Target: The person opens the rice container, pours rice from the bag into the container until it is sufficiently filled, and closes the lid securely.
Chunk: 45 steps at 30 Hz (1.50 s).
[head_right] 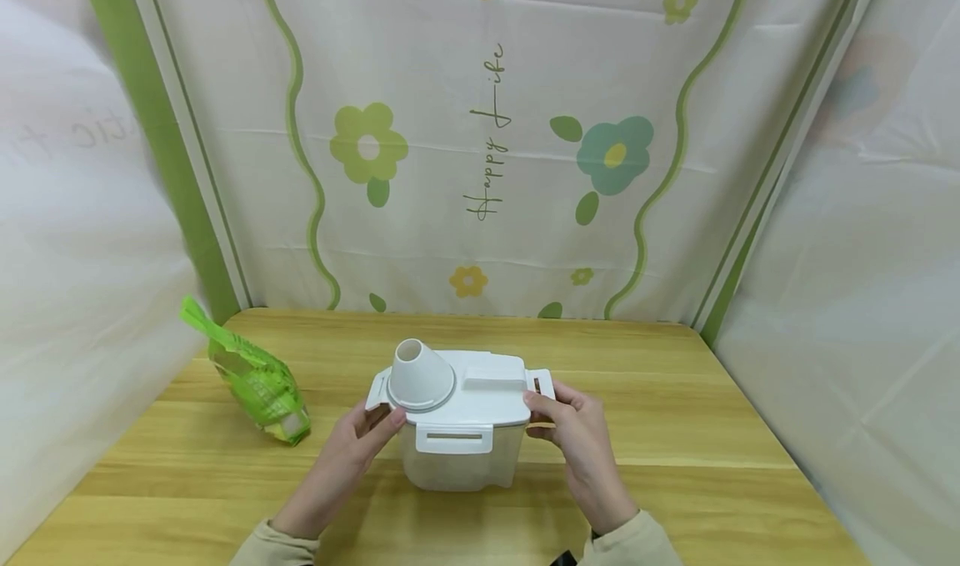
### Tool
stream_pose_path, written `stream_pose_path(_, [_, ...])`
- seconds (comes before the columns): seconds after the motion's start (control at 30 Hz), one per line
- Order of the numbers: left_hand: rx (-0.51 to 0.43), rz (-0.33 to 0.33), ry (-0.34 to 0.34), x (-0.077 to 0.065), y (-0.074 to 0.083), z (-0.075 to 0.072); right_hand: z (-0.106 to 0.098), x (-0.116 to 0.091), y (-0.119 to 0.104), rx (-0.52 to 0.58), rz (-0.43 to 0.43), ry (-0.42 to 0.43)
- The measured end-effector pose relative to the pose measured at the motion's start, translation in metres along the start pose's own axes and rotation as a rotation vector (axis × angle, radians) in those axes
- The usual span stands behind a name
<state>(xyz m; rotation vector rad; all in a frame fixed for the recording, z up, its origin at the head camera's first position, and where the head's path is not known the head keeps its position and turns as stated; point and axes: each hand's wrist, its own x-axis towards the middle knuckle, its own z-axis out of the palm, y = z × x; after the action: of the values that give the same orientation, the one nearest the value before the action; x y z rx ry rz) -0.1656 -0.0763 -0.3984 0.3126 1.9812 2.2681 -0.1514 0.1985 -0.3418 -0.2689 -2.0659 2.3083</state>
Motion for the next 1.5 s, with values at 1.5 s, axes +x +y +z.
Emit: stream_pose_path(1.5, [-0.013,0.083,-0.132,0.003,-0.011,-0.012,-0.032,0.007,-0.012,-0.172,-0.081,-0.006])
